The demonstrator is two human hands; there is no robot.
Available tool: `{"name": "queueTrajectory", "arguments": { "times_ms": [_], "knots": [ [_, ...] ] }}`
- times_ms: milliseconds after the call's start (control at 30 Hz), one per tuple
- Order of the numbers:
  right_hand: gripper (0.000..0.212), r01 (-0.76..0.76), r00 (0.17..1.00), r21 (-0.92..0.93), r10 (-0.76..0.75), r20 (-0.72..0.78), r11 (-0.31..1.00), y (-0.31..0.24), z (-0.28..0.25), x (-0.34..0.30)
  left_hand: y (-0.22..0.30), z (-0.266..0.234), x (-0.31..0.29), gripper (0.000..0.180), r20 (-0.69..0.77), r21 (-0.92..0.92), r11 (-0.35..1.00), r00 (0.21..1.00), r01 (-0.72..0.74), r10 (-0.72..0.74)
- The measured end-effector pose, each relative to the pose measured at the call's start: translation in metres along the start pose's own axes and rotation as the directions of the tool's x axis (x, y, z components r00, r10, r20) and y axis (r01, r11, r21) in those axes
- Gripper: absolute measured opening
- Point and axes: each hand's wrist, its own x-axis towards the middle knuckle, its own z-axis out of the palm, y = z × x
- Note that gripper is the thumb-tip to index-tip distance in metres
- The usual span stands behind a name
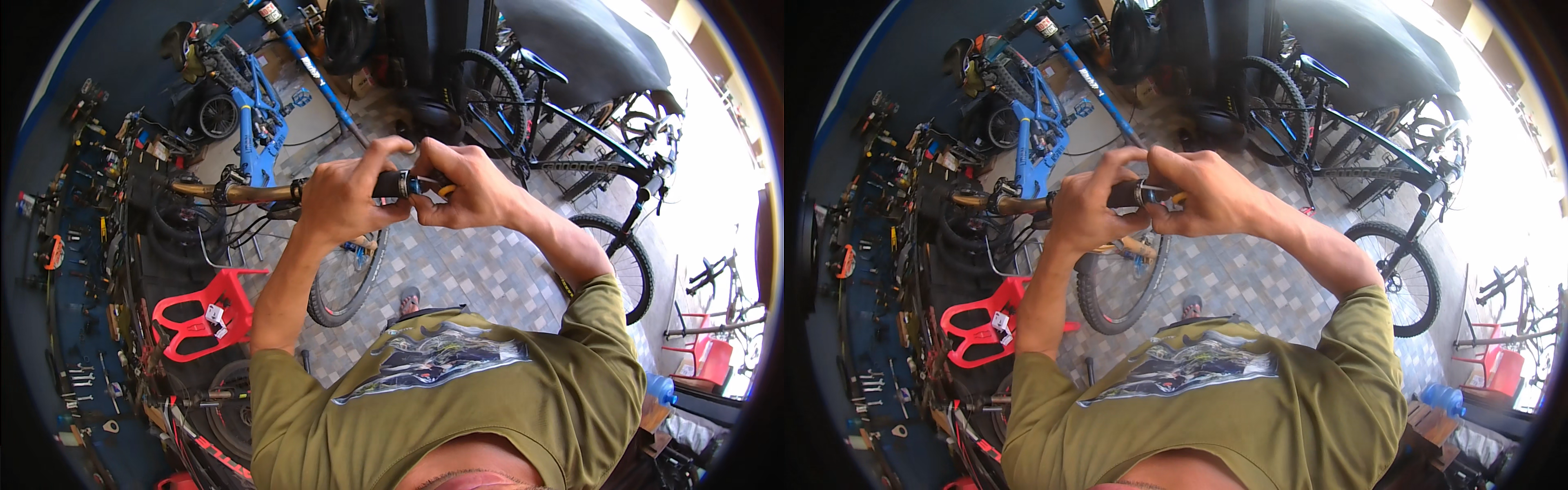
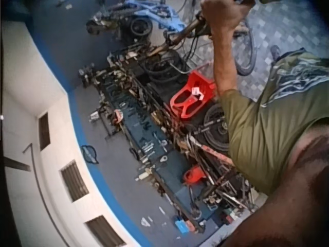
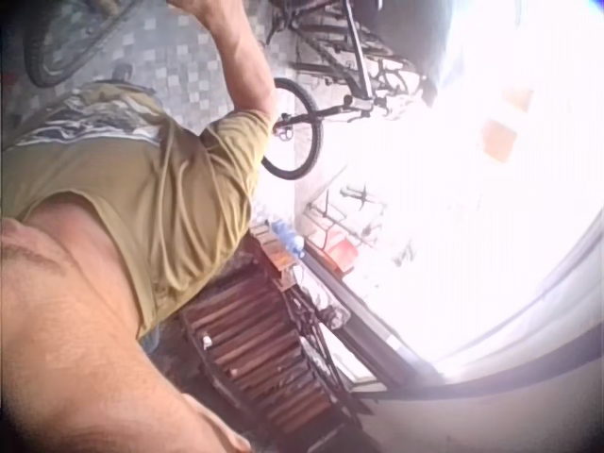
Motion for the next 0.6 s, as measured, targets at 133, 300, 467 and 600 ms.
{"name": "queueTrajectory", "arguments": {
  "times_ms": [133, 300, 467, 600],
  "knots": [
    [0.032, -0.032, 0.995, -0.056, 0.037, 0.094, 0.998, -0.003, -0.009, -0.005, 0.004, 0.005, 0.004, 0.048, -0.023, 0.06, 0.995, 0.997, -0.078, 0.079],
    [0.03, 0.073, 0.994, -0.01, -0.072, 0.08, 0.997, 0.006, -0.008, -0.003, 0.002, 0.007, 0.004, 0.041, -0.024, 0.07, 0.993, 0.994, -0.1, 0.102],
    [0.029, 0.101, 0.989, -0.063, -0.094, 0.112, 0.993, -0.002, -0.009, -0.003, 0.006, 0.005, 0.0, 0.042, -0.006, 0.099, 0.989, 0.994, -0.109, 0.11],
    [0.029, 0.152, 0.977, -0.075, -0.138, 0.16, 0.986, 0.002, -0.012, 0.003, 0.004, 0.007, -0.001, 0.041, -0.035, 0.125, 0.984, 0.99, -0.131, 0.136]
  ]
}}
